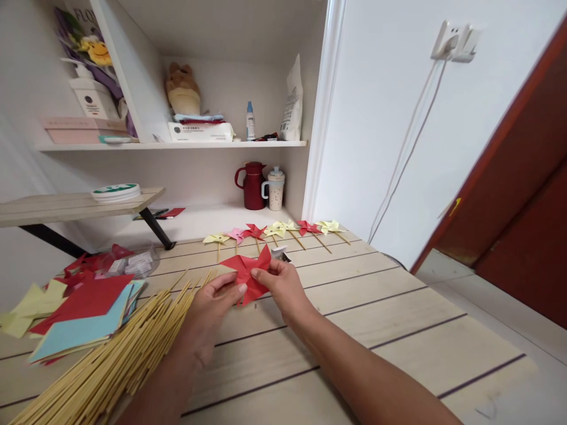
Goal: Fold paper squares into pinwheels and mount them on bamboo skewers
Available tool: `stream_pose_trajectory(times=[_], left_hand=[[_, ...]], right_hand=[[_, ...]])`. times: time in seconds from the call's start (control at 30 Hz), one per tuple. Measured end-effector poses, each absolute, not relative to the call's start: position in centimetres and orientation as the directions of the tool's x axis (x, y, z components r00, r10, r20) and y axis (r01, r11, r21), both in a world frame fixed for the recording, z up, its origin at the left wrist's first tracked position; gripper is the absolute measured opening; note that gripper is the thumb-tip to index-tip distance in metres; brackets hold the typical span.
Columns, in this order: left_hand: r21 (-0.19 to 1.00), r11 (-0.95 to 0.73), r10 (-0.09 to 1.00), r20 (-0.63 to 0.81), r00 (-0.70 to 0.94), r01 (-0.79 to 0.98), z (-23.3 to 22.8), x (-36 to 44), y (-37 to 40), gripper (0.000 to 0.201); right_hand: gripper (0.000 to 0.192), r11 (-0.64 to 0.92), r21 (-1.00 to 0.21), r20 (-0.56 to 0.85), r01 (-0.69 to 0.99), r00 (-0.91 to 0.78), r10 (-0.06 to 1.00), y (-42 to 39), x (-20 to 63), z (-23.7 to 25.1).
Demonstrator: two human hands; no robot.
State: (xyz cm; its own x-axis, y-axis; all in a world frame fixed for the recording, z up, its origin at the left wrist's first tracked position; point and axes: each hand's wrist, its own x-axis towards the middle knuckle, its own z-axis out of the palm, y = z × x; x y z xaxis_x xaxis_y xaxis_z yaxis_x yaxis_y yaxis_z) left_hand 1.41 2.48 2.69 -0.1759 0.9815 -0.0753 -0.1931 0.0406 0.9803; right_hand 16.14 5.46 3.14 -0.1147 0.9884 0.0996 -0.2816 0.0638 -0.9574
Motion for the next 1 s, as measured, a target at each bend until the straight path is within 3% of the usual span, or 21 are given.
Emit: stream_pose_trajectory(times=[0.2,0.5,0.63,0.73,0.8,0.87,1.0], left_hand=[[0.970,0.018,0.983,-0.062,-0.174,-0.242,3.3,1.5,2.1,0.028],[0.984,0.022,0.970,-0.064,-0.233,-0.178,3.1,1.5,2.2,0.023],[0.958,0.053,0.968,-0.119,-0.223,-0.281,2.8,1.0,2.6,0.021],[0.916,0.022,0.964,-0.126,-0.234,-0.401,2.7,0.5,2.9,0.025],[0.884,-0.033,0.954,-0.112,-0.277,-0.467,2.8,0.2,3.1,0.026],[0.856,-0.098,0.940,-0.088,-0.329,-0.508,3.1,-0.2,3.2,0.027],[0.846,-0.167,0.926,-0.041,-0.375,-0.507,3.5,-0.6,3.1,0.028]], right_hand=[[0.024,0.088,-0.970,0.126,-0.226,-0.160,0.979,5.4,15.8,2.6],[0.026,0.084,-0.981,0.117,-0.174,-0.188,0.975,5.0,15.5,2.7],[0.036,0.099,-0.981,0.138,-0.166,-0.244,0.960,5.1,15.7,2.4],[0.041,0.251,-0.965,0.261,-0.080,-0.155,0.953,5.0,16.0,2.3],[0.035,0.457,-0.883,0.449,0.109,-0.091,0.889,4.8,16.3,2.4],[0.028,0.647,-0.708,0.648,0.283,-0.105,0.755,4.4,16.4,2.6],[0.022,0.772,-0.416,0.807,0.481,-0.197,0.557,3.8,16.1,2.4]])
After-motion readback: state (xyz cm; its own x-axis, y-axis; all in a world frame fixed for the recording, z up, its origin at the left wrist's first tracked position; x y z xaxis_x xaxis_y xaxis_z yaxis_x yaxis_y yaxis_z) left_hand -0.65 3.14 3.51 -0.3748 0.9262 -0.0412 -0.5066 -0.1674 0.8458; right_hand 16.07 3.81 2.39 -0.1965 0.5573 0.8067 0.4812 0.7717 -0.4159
